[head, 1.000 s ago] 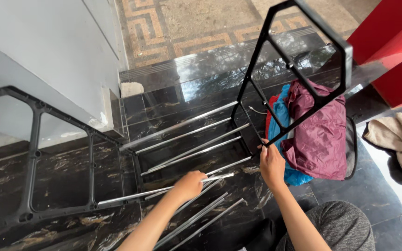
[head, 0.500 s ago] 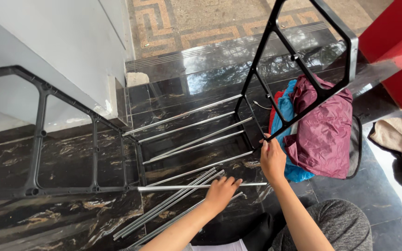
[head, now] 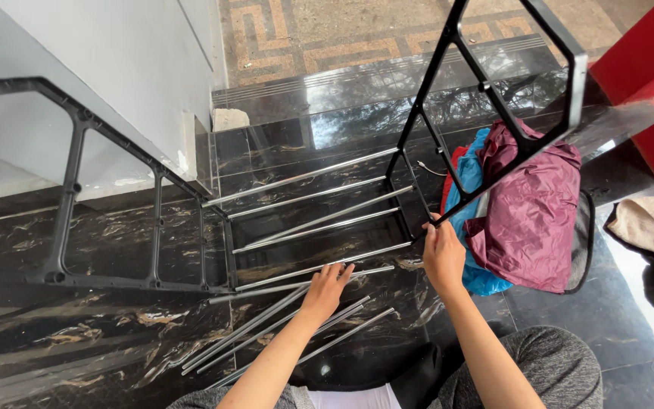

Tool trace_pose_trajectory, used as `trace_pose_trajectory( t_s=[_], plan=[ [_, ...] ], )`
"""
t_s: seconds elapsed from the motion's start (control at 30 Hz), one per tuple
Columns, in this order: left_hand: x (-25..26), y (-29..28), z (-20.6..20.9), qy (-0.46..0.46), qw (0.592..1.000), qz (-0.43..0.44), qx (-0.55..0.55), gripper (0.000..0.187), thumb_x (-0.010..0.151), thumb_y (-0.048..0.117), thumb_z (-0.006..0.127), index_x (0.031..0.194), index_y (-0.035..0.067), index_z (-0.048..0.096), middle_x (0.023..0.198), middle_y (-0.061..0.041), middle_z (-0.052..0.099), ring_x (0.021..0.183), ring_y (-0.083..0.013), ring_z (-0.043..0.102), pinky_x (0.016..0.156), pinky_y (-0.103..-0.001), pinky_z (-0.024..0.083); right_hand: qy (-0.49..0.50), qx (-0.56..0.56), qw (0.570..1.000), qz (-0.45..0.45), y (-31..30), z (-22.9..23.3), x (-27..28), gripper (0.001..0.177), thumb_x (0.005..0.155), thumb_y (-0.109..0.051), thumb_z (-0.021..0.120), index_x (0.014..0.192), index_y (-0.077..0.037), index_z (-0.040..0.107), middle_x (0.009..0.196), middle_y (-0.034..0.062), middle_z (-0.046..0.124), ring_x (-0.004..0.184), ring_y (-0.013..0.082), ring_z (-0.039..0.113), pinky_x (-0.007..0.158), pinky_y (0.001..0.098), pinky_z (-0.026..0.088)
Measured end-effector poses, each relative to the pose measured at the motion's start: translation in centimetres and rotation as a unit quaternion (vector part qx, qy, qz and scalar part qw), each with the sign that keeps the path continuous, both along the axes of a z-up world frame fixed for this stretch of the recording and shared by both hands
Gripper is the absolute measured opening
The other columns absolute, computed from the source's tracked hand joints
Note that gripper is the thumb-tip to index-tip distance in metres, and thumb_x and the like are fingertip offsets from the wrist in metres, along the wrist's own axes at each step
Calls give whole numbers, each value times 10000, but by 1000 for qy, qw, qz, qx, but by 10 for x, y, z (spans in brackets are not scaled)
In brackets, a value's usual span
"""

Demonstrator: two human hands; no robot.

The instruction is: The person assembles a metal rack by inserting metal rods into black plastic frames. They sit on the floor, pick up rods, and fit them into the frame slots, gradually building the structure.

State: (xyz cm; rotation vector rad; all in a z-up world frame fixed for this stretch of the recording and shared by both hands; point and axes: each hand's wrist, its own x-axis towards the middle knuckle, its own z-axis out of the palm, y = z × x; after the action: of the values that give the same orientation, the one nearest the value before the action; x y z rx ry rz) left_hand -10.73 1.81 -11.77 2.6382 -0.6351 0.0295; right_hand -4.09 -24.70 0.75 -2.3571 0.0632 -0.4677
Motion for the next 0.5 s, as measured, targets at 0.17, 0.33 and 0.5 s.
trace_pose_trajectory(
  t_s=[0.17,0.33,0.5],
  plan=[
    [13,9,-6,14,1000,14,6,595,814,-101,608,1384,67,628,1181,-81,573,1096,-284,560,884,-411,498,-20,0,1000,22,4,2,6,272,1029,-115,557,1292,-69,611,1012,104,737,768,331,695,662,428,530],
    [17,11,22,-48,997,-6,-66,482,799,-60,643,1267,53,676,1150,-75,608,1074,-283,597,884,-403,514,-15,4,1000,19,8,6,6,271,1030,-99,564,1293,-85,628,988,96,728,717,305,685,637,397,523],
    [42,-12,87,-140,981,-37,-129,303,840,-23,669,1119,92,688,1102,-35,643,1028,-263,625,823,-412,494,-29,9,999,26,8,7,8,295,1024,-86,564,1313,-71,616,988,99,722,715,294,677,645,385,522]
  ],
)
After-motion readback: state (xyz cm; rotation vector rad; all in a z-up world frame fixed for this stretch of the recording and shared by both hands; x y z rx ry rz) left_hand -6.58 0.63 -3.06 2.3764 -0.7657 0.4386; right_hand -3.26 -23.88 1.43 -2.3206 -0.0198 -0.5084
